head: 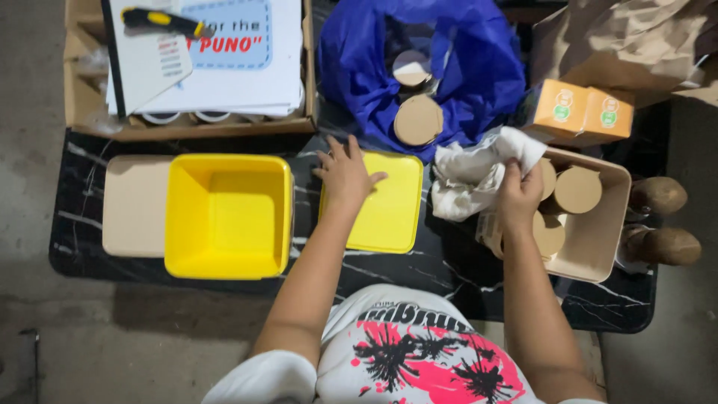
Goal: Wiping round cardboard discs with a cloth and organizing them into containers on a work table.
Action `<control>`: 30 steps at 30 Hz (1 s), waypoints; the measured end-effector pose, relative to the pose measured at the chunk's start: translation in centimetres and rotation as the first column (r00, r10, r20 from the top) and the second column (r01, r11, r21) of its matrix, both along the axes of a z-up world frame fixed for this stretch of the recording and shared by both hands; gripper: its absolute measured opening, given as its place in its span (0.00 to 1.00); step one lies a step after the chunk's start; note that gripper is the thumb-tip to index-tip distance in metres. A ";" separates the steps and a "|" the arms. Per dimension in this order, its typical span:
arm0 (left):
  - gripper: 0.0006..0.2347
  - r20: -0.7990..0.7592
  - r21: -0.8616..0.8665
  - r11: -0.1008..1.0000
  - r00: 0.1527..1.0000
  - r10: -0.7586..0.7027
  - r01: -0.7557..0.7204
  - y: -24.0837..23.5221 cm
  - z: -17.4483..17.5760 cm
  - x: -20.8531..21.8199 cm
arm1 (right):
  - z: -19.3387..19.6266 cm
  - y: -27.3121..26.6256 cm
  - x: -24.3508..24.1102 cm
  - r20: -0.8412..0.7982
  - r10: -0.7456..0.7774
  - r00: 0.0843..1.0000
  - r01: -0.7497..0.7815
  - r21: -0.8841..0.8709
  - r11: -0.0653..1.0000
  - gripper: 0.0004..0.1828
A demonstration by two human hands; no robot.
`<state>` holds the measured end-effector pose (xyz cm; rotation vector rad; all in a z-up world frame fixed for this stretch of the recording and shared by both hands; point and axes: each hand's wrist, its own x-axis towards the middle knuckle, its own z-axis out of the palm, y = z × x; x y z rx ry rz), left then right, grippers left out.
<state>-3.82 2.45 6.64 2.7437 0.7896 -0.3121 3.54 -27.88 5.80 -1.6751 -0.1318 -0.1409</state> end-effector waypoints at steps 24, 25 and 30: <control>0.24 0.716 -0.189 0.953 0.698 -0.032 0.237 -2.8 -8.7 13.3 | 5.9 -0.2 2.0 -0.490 0.338 0.804 -0.043 0.517 0.855 0.26; 0.24 0.715 -0.188 0.954 0.698 -0.030 0.234 -3.1 -7.8 12.7 | 6.5 -0.2 1.9 -0.490 0.341 0.802 -0.046 0.519 0.854 0.26; 0.15 0.411 -0.841 0.508 0.833 0.372 0.188 -6.4 -6.1 9.2 | 13.6 1.0 0.3 -0.040 0.461 0.886 -0.251 0.796 0.551 0.27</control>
